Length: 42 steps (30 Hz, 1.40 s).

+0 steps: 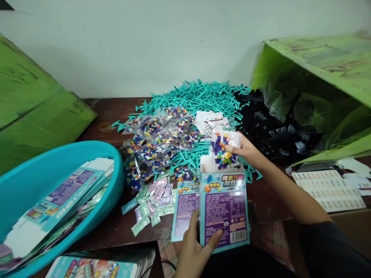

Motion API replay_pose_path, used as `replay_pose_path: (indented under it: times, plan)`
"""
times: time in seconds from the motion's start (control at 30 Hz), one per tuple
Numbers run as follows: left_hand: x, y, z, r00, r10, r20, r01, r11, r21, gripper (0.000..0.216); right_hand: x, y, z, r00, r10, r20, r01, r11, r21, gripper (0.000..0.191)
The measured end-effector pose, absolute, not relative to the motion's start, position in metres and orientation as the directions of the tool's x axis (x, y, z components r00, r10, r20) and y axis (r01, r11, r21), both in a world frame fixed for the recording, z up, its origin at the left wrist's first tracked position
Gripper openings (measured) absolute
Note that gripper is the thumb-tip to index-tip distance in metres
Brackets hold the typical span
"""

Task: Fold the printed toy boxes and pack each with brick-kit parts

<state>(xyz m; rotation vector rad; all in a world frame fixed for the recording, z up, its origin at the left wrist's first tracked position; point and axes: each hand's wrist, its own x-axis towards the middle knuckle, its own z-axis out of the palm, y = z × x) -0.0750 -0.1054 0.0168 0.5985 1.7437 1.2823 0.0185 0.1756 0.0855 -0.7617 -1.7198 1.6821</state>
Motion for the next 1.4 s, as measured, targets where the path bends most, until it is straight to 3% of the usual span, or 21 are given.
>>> replay_pose_path:
  times: [0.2,0.4,0.5,0.6,0.77,0.9,1.17,1.4]
  plan:
    - [-0.07,-0.106,0.02,-0.477,0.806,-0.351,-0.062,0.368,0.928,0.066,0.023,0.145,0.086,-0.735,0.678,0.031,0.296,0.361,-0.884,0.032]
    - [-0.058,-0.12,0.005,-0.476,0.752,-0.457,-0.281,0.363,0.889,0.073,0.037,0.152,0.086,-0.838,0.545,0.0,0.298,0.458,-0.838,0.032]
    - [-0.05,-0.133,-0.004,-0.444,0.736,-0.511,-0.342,0.387,0.856,0.083,0.05,0.149,0.079,-0.873,0.487,-0.017,0.22,0.364,-0.905,0.032]
    - [-0.043,-0.143,-0.008,-0.42,0.758,-0.499,-0.329,0.385,0.862,0.089,0.056,0.128,0.062,-0.815,0.578,-0.053,0.179,0.163,-0.97,0.033]
    - [-0.061,-0.122,0.001,-0.535,0.774,-0.338,-0.247,0.239,0.939,0.083,0.056,0.082,0.03,-0.79,0.603,-0.112,0.142,0.002,-0.99,0.034]
    - [-0.094,-0.08,0.005,-0.603,0.78,-0.167,-0.103,0.132,0.986,0.085,0.054,0.062,0.02,-0.765,0.635,-0.107,0.154,0.02,-0.988,0.034]
    - [-0.109,-0.053,0.009,-0.502,0.842,-0.196,-0.164,0.13,0.978,0.072,0.064,0.064,0.018,-0.785,0.619,-0.038,0.127,0.101,-0.987,0.019]
    - [-0.136,-0.056,0.027,-0.327,0.936,-0.131,0.058,0.158,0.986,0.061,0.067,0.049,-0.004,-0.691,0.721,0.052,0.071,0.14,-0.988,0.023]
